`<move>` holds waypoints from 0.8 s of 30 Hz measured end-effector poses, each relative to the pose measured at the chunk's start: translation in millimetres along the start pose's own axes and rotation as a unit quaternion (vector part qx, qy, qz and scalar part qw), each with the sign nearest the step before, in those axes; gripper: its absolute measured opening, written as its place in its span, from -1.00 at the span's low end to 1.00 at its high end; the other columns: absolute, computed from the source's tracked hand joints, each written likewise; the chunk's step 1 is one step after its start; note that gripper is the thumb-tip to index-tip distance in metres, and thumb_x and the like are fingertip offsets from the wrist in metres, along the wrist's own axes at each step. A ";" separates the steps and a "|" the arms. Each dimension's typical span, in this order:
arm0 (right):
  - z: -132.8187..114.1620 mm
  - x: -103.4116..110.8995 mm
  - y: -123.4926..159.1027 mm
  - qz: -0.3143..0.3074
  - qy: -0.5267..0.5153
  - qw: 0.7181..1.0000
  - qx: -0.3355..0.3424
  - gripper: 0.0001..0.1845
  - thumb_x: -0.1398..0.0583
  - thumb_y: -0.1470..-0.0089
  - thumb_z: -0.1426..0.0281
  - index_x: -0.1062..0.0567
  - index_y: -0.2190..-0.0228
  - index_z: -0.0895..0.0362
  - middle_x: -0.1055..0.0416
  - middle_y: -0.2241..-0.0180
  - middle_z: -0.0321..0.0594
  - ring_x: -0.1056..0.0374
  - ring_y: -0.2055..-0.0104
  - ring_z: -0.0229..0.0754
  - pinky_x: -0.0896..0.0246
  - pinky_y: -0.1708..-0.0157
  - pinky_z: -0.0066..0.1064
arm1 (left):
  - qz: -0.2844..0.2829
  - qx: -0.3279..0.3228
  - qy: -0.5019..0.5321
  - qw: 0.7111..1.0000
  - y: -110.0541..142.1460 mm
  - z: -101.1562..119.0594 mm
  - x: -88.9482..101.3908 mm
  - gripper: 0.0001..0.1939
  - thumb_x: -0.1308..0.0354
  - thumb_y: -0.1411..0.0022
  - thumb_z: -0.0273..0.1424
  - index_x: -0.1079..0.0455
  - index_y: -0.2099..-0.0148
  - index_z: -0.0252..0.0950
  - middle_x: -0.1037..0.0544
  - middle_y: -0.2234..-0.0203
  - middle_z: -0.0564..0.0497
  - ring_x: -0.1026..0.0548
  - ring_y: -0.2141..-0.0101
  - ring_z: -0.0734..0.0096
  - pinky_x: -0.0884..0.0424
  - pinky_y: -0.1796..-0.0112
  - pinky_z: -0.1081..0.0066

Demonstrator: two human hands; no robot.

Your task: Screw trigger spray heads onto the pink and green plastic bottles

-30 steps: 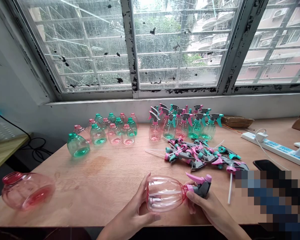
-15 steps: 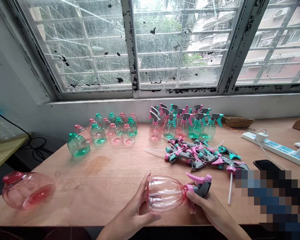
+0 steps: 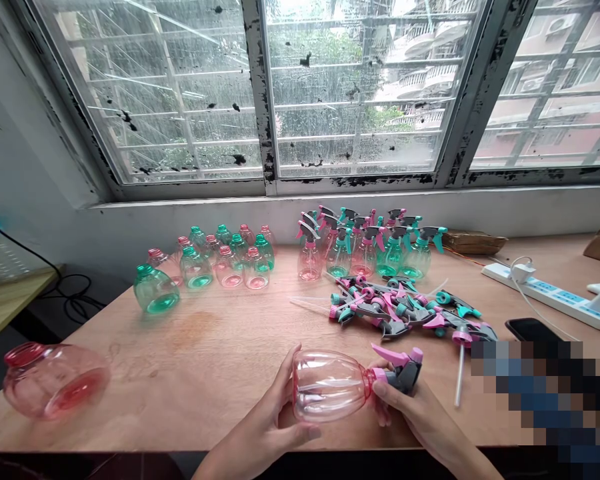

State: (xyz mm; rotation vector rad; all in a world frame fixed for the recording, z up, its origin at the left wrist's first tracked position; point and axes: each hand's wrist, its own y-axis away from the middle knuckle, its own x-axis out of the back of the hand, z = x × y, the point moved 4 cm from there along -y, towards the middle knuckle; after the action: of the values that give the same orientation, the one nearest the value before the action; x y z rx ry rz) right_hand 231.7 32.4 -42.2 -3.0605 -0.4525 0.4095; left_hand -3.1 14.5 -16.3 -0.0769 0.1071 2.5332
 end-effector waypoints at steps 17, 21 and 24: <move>3.6 2.5 0.0 0.013 -0.007 1.000 -0.007 -0.64 -0.35 -0.08 0.10 -0.59 0.44 0.17 -0.44 0.61 -0.30 -0.27 0.59 -0.26 -0.17 0.55 -0.41 | 0.018 -0.022 -0.064 0.998 2.5 -3.9 5.2 0.03 -0.27 -0.27 -0.43 0.41 -0.47 0.07 0.34 -0.47 0.05 0.34 -0.42 0.03 0.03 -0.35 0.09; 3.9 3.4 1.0 0.019 -0.006 1.000 -0.007 -0.63 -0.35 -0.08 0.09 -0.60 0.37 0.17 -0.44 0.61 -0.32 -0.27 0.60 -0.26 -0.17 0.55 -0.41 | 0.025 -0.015 -0.065 0.997 1.3 -4.5 5.5 0.05 -0.28 -0.25 -0.46 0.40 -0.47 0.06 0.34 -0.47 0.04 0.39 -0.42 0.01 0.07 -0.35 0.04; 3.9 3.8 1.2 0.021 -0.006 1.000 -0.009 -0.61 -0.36 -0.07 0.09 -0.57 0.50 0.18 -0.45 0.60 -0.28 -0.28 0.59 -0.26 -0.18 0.55 -0.41 | 0.031 -0.013 -0.081 0.996 -0.3 -3.8 5.7 0.23 -0.42 -0.09 -0.50 0.42 -0.46 0.06 0.19 -0.47 -0.02 0.31 -0.42 0.04 0.23 -0.36 0.02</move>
State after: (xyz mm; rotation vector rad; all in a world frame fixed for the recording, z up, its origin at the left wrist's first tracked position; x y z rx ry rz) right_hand 234.6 32.3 -47.1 -3.0904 -0.3953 0.4265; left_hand -7.5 17.6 -20.5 0.1243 0.0116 2.5926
